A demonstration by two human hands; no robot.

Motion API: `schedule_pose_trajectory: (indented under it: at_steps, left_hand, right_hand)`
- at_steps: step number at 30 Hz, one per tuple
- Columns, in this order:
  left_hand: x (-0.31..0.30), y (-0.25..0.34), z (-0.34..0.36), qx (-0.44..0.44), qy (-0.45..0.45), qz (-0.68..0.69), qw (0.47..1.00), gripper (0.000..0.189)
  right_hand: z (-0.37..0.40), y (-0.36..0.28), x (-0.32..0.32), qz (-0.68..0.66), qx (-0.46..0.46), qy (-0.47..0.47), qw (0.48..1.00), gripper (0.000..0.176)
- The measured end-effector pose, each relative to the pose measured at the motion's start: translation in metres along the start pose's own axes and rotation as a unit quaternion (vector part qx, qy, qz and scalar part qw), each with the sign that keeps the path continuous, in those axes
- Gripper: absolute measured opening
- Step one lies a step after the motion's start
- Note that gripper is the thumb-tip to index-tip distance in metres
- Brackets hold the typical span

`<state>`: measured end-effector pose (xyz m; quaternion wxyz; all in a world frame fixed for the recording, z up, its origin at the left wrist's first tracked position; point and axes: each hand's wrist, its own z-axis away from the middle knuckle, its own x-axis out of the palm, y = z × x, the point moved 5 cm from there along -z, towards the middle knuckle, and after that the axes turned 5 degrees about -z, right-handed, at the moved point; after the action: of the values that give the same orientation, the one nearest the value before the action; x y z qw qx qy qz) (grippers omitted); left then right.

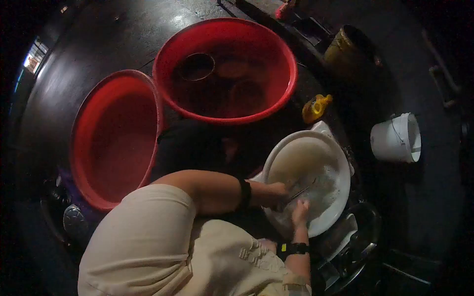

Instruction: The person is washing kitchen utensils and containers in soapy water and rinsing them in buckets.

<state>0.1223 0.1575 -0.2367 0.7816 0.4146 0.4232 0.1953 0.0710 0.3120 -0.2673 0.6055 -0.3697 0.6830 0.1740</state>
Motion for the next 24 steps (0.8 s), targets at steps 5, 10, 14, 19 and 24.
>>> schedule_pose_trajectory:
  at_steps: [5,10,14,19,24]
  left_hand:
    - [0.020,-0.023,-0.004,0.053,0.025,0.303,0.951,0.027]
    - [-0.031,0.033,0.034,0.105,0.004,0.088,0.991,0.022]
    - [-0.014,0.036,0.024,0.238,-0.022,0.301,0.923,0.026]
    - [-0.016,0.050,0.042,0.058,-0.014,0.408,0.911,0.030]
    - [-0.020,0.061,0.060,-0.227,-0.120,0.654,0.711,0.024]
  right_hand:
    - [0.026,0.059,0.033,-0.627,0.581,0.063,0.515,0.021]
    - [-0.047,-0.064,-0.084,-0.730,0.408,0.062,0.545,0.024]
    - [-0.021,-0.031,-0.037,-0.473,0.293,0.104,0.824,0.028]
    - [-0.024,-0.009,-0.063,-0.524,0.389,0.211,0.728,0.035]
    - [0.000,0.061,-0.048,0.003,0.379,0.143,0.914,0.027]
